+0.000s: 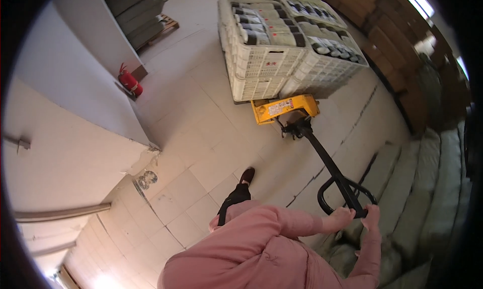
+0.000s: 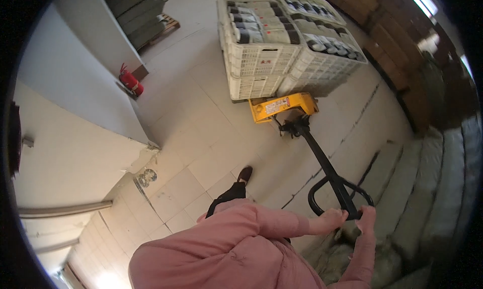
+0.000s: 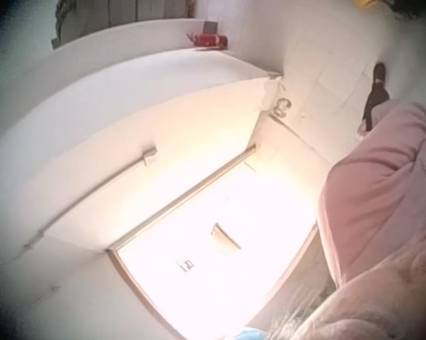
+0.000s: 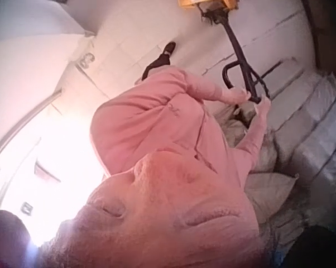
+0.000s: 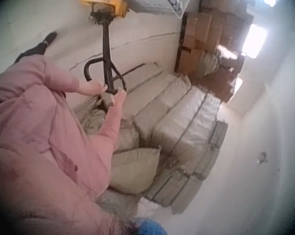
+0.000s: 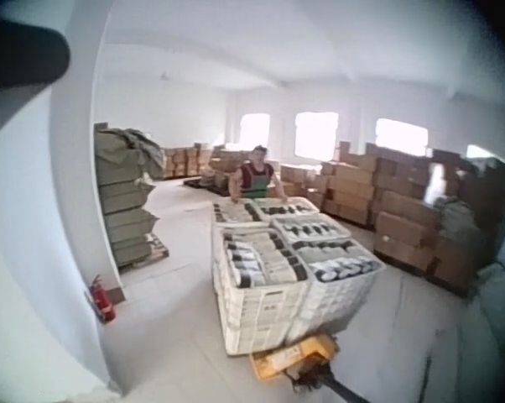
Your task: Using a manual pallet jack to transport stacks of crates through a warehouse.
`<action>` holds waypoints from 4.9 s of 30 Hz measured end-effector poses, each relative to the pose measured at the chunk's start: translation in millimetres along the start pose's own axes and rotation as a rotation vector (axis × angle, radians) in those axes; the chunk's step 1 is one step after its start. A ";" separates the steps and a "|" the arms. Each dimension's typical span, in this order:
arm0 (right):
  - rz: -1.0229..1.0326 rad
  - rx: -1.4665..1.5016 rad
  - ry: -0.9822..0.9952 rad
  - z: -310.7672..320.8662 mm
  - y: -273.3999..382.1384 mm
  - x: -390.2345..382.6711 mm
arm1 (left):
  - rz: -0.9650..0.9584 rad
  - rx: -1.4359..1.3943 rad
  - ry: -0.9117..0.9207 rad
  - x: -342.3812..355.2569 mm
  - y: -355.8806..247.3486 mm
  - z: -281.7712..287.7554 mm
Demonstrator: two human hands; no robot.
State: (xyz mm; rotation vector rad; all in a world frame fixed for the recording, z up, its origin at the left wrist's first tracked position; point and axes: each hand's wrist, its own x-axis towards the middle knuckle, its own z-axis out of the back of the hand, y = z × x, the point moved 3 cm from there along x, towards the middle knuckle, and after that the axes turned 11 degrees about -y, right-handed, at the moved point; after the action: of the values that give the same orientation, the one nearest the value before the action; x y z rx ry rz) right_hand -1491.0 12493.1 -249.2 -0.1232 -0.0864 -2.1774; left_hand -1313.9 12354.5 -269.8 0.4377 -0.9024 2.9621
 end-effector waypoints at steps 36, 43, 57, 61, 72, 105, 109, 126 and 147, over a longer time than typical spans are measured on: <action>-0.210 0.016 -0.089 32.8 127.8 63.5 | -0.186 0.014 -0.004 -19.8 104.1 113.7; -0.160 0.069 -0.226 42.2 141.1 83.5 | -0.130 0.125 -0.097 -14.7 114.1 149.9; -0.154 0.085 -0.237 19.6 157.1 46.2 | -0.105 0.144 -0.139 -58.5 110.4 119.4; -0.172 0.052 -0.214 22.3 190.7 59.4 | -0.094 0.137 -0.173 -72.1 128.7 144.6; 0.155 0.468 0.068 58.2 129.1 53.5 | 0.142 0.158 -0.121 -62.5 93.5 149.3; 0.317 0.586 0.057 11.7 -126.9 -1.5 | 0.597 0.513 -0.195 49.1 -71.1 -4.1; 0.354 0.620 -0.062 11.2 -165.4 8.7 | 0.629 0.549 -0.191 82.2 -84.3 -18.6; 0.620 0.648 0.171 -10.8 -353.1 80.5 | 0.810 0.612 -0.265 245.6 -163.3 -118.6; 0.770 0.652 0.121 -26.7 -471.0 138.9 | 0.814 0.644 -0.458 346.2 -196.9 -194.1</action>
State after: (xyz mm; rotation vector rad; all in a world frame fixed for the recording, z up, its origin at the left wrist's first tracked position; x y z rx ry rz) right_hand -1958.0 12646.6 -266.4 0.3035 -0.5725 -1.3024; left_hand -1678.6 12601.8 -223.5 0.9948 -0.0461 3.9844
